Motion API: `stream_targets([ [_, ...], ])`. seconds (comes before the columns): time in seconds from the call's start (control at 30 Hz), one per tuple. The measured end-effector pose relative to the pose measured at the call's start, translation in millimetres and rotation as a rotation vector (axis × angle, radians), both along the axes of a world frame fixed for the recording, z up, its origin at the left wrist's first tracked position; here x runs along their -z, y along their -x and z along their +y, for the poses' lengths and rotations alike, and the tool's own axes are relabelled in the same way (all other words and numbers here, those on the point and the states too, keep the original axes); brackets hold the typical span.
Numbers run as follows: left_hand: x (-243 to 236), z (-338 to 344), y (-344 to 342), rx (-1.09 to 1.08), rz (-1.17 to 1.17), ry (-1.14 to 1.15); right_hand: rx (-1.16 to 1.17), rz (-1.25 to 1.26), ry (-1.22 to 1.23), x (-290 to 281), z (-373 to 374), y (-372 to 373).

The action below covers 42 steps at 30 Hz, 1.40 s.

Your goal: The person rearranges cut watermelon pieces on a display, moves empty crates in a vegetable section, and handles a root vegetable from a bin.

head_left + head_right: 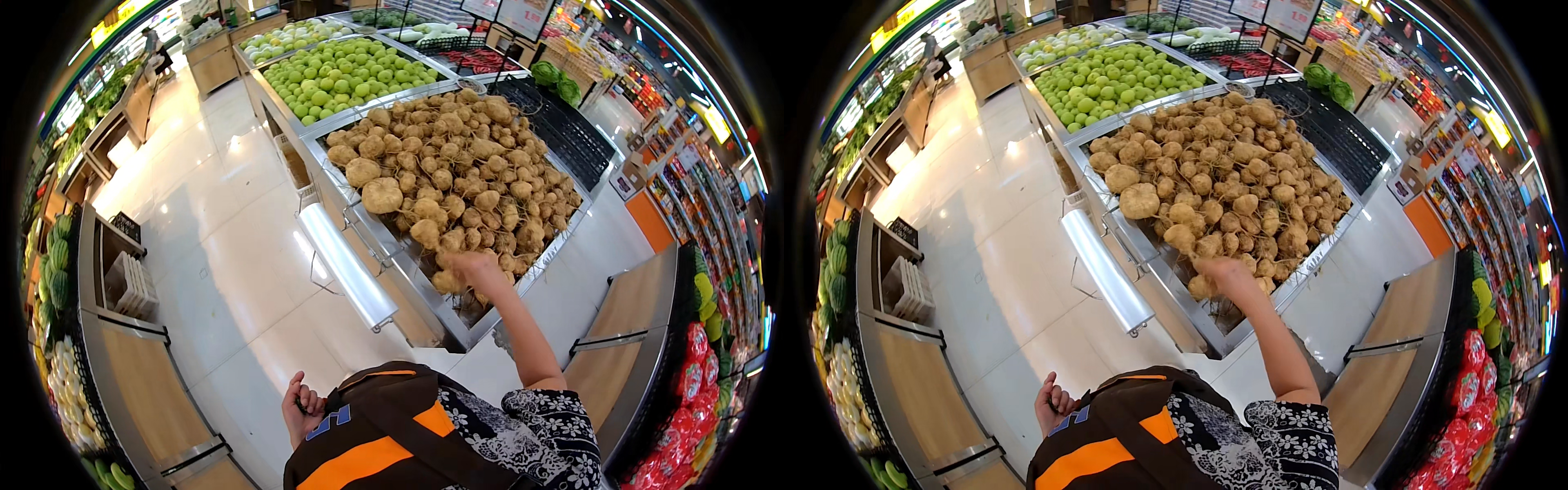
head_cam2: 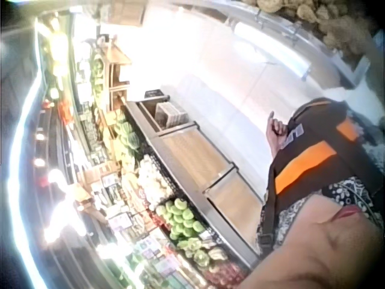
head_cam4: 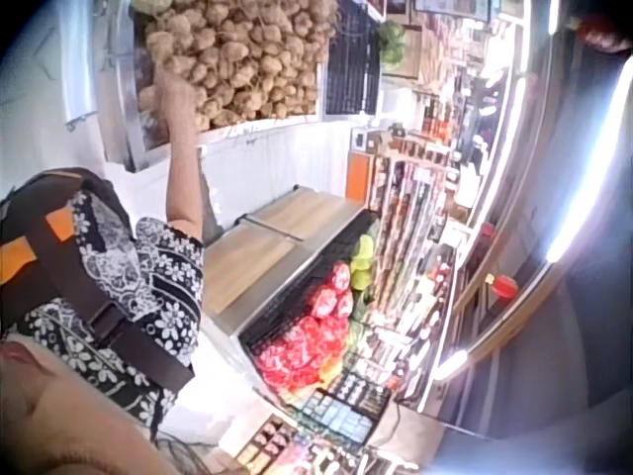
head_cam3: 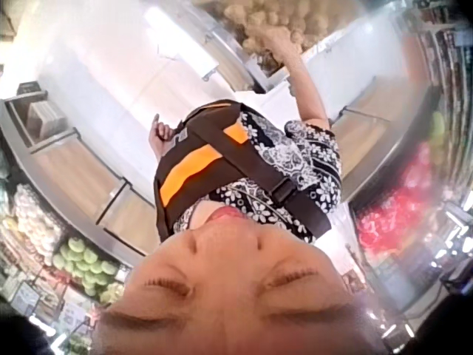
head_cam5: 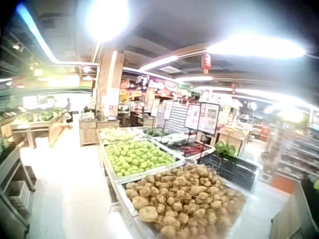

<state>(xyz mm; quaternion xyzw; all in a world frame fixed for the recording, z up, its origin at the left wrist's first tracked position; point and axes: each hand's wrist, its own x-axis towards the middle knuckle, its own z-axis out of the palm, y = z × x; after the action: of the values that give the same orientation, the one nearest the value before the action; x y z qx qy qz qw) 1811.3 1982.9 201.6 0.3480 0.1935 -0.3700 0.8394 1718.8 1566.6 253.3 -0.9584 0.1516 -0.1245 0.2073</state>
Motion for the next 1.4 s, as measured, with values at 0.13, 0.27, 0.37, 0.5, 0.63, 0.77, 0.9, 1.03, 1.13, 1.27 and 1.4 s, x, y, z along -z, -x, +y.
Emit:
stream_targets([
  [0.13, 0.6, -9.8, -8.8, 0.036, -0.007, -0.020, 0.063, -0.071, -0.004, 65.4, -15.8, 43.9],
  [0.27, 3.9, -14.8, -11.1, 0.069, 0.001, -0.031, 0.476, 0.180, 0.152, 41.8, 7.6, 48.7],
  [0.37, 4.2, -22.7, -11.7, 0.096, 0.006, -0.036, 0.422, 0.006, 0.436, 22.2, 4.1, 14.4],
  [0.5, -1.5, -34.8, -11.7, 0.112, -0.009, -0.014, 0.321, 0.104, 0.424, 93.6, -32.7, -1.3],
  [0.63, 3.1, -30.6, -7.2, 0.053, 0.002, -0.043, 0.234, 0.109, 0.313, 90.2, -45.1, -1.5],
  [0.77, 3.3, -33.0, -2.9, 0.014, 0.035, -0.073, 0.230, 0.090, 0.232, 90.7, -56.0, -2.7],
  [0.9, 1.4, -37.2, 1.0, 0.017, 0.029, -0.061, 0.155, 0.288, 0.091, 73.5, -72.2, -6.4],
  [1.03, -0.4, -34.1, 3.2, -0.004, 0.028, -0.068, 0.195, 0.251, -0.066, 54.3, -76.5, -8.9],
  [1.13, 2.1, -31.6, 4.9, -0.025, 0.046, -0.099, 0.345, 0.340, -0.105, 53.2, -66.6, -19.4],
  [1.27, 0.6, -34.9, 4.3, -0.005, 0.025, -0.085, 0.445, 0.427, 0.183, 87.1, -44.6, -33.8],
  [1.4, 2.0, -36.3, 3.5, 0.019, 0.030, -0.050, 0.495, 0.373, 0.138, 98.4, -43.9, -32.4],
])
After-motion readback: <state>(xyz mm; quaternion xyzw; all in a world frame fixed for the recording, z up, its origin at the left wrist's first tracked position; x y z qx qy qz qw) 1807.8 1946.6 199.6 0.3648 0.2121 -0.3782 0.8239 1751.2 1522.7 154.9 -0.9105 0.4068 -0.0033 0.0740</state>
